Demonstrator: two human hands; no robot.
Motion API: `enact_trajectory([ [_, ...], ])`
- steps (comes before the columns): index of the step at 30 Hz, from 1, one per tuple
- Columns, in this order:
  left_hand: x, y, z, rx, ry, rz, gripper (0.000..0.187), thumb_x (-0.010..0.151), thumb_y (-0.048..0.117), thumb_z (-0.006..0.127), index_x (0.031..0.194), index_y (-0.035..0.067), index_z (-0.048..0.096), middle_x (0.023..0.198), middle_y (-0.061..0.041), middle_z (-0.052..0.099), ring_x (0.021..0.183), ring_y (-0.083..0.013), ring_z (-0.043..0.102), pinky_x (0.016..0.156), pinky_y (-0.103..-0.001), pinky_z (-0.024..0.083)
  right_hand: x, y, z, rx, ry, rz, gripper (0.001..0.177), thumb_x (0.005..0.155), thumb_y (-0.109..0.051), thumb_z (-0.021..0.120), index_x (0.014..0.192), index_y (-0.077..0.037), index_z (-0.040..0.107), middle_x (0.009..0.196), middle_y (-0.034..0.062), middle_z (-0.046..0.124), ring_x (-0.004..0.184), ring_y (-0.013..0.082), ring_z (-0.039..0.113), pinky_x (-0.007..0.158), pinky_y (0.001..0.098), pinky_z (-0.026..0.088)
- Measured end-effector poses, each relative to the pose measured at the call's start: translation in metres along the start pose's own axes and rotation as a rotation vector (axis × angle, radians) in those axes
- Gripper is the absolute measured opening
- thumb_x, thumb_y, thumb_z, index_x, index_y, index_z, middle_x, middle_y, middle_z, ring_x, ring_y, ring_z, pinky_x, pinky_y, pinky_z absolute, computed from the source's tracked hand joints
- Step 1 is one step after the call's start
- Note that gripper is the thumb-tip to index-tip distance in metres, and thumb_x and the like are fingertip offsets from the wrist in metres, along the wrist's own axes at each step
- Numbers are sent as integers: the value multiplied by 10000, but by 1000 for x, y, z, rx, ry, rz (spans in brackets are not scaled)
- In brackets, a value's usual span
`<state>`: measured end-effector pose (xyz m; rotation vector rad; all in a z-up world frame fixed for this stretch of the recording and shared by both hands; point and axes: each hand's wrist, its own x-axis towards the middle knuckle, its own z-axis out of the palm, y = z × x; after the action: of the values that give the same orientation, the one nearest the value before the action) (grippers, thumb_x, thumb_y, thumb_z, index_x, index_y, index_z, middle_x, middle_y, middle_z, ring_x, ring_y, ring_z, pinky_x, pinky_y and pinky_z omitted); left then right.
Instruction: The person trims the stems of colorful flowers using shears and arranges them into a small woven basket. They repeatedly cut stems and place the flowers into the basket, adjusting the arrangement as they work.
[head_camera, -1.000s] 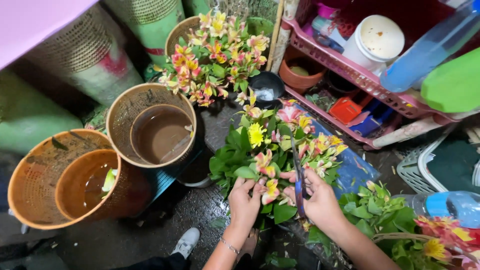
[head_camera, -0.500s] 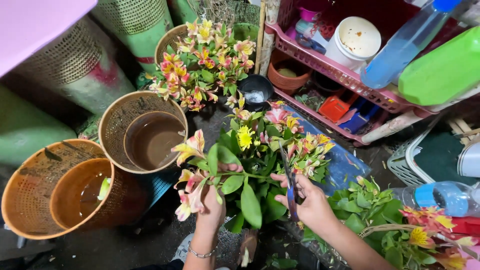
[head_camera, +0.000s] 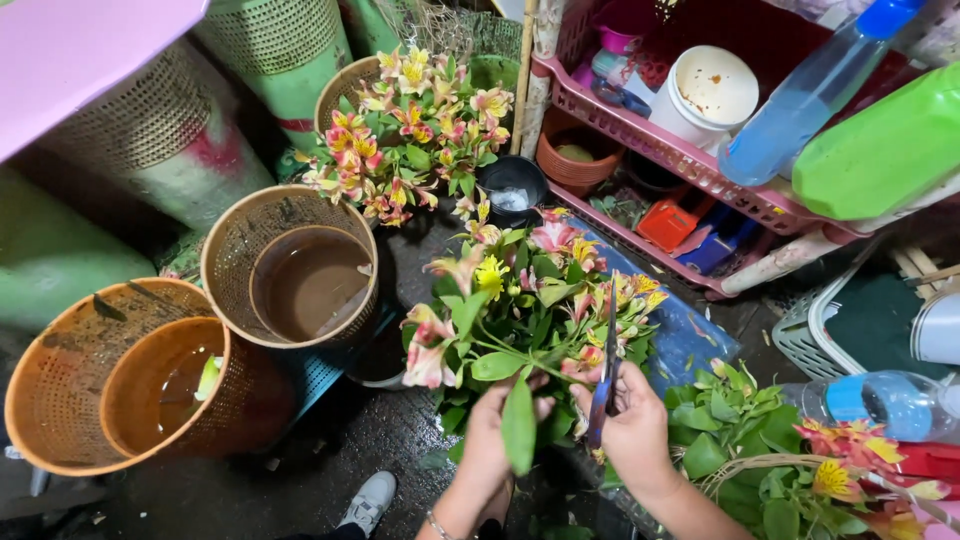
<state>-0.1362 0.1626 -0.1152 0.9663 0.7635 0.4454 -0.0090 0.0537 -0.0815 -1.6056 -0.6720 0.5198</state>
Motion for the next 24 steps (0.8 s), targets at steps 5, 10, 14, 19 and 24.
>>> enact_trajectory([
  [5, -3, -22, 18, -86, -73, 312, 324, 945, 197, 666, 1229, 54, 727, 1280, -119, 742, 1240, -230, 674, 1129, -393, 504, -14, 23, 3, -117, 59, -115, 249, 784, -35, 835, 979, -52, 682, 975, 93, 774, 951, 183, 801, 941, 280, 645],
  [10, 7, -37, 3, -1, 1, 367, 192, 969, 243, 639, 1003, 82, 737, 994, -82, 770, 981, -194, 730, 941, -319, 579, -16, -5, 3, -34, -23, 46, 301, 763, -43, 842, 1027, -53, 699, 1097, 114, 812, 1062, 205, 789, 1034, 309, 594],
  [14, -7, -33, 1, 25, -48, 189, 194, 965, 143, 643, 1042, 20, 772, 969, -81, 782, 885, -149, 742, 896, -273, 638, -9, -29, 5, -85, -47, 189, 325, 743, -98, 860, 1051, -86, 756, 1255, 89, 769, 1080, 188, 785, 980, 307, 630],
  [19, -24, -18, 16, 189, -128, 307, 141, 959, 123, 662, 938, 36, 771, 845, -59, 763, 767, -131, 722, 747, -257, 632, -12, -7, 7, 244, 54, 230, 402, 774, 57, 807, 1127, -18, 630, 923, 176, 788, 726, 228, 787, 661, 338, 671],
  [24, -29, -13, 18, 122, -38, 190, 162, 910, 151, 728, 953, 22, 815, 823, -58, 792, 735, -151, 778, 755, -270, 688, -22, 14, -1, -66, 83, 80, 313, 758, -59, 888, 981, -99, 672, 825, 29, 712, 724, 101, 681, 727, 227, 571],
])
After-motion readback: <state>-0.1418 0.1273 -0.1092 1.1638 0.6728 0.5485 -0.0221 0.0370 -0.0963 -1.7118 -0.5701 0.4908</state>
